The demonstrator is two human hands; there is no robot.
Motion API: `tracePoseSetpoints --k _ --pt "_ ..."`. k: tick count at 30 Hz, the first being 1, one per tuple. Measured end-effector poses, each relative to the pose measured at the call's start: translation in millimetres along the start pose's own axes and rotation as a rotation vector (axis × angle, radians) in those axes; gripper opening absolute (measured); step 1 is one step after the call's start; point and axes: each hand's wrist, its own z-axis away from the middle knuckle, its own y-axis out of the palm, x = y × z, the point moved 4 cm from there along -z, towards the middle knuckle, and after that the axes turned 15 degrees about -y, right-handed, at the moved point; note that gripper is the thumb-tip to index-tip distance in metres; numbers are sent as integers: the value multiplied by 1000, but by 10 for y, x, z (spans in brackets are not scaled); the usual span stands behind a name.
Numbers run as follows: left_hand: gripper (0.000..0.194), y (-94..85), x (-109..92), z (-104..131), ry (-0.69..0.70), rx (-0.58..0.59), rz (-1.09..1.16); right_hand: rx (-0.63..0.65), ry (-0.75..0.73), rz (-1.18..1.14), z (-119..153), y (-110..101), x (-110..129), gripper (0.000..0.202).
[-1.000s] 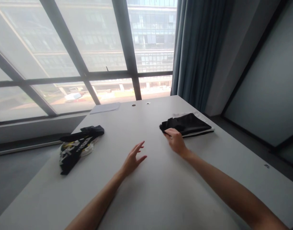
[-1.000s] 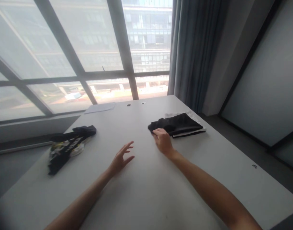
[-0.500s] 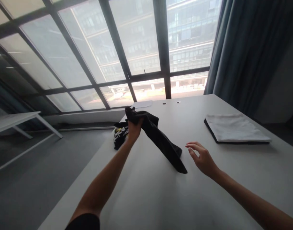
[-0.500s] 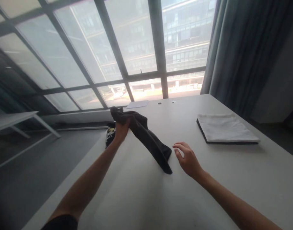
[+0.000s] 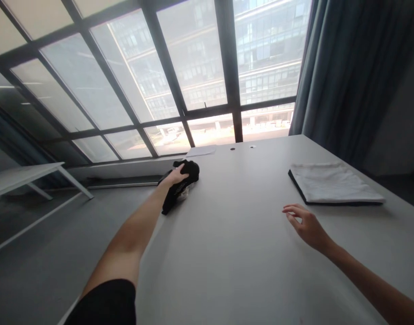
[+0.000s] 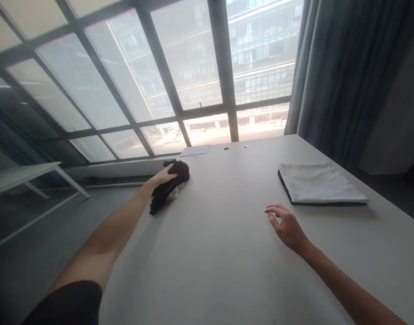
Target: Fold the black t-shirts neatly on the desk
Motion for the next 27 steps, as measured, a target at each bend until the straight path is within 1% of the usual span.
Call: tracePoseSetpoints --k 1,3,5,6,8,10,12,14,16,21,23,27 --pt "53 187 69 134 -20 22 -26 -33 -2 61 -50 -127 -130 22" --pt "47 535 144 408 -51 11 -62 -108 20 235 -183 -420 -440 24" --pt "46 870 111 686 -30 -19 -65 -142 98 424 -330 -716 -772 29" --pt "44 1038 50 829 23 -26 -54 -127 162 525 -396 -846 -929 32" --pt "38 1362 -144 1131 225 -11 7 -57 346 695 -482 -1055 -1208 38" --pt "32 1628 -326 1410 365 24 119 43 562 775 -497 -1164 -1420 41" --pt "30 1814 -456 1618 428 78 216 74 664 807 -488 -1189 -1535 35" --pt "29 1912 -527 1735 471 136 271 59 692 831 -476 -1169 -1595 29" --pt "28 1934 -535 1761 480 173 312 39 716 852 -463 -1151 -1641 30" --pt "28 1877 -444 1655 319 184 393 -4 746 902 -457 -1230 -1726 34" --pt "28 1867 -449 1647 299 201 414 0 746 909 -452 -1267 -1738 33" --pt "28 1857 -476 1669 284 227 446 -5 723 897 -422 -1283 -1688 24"
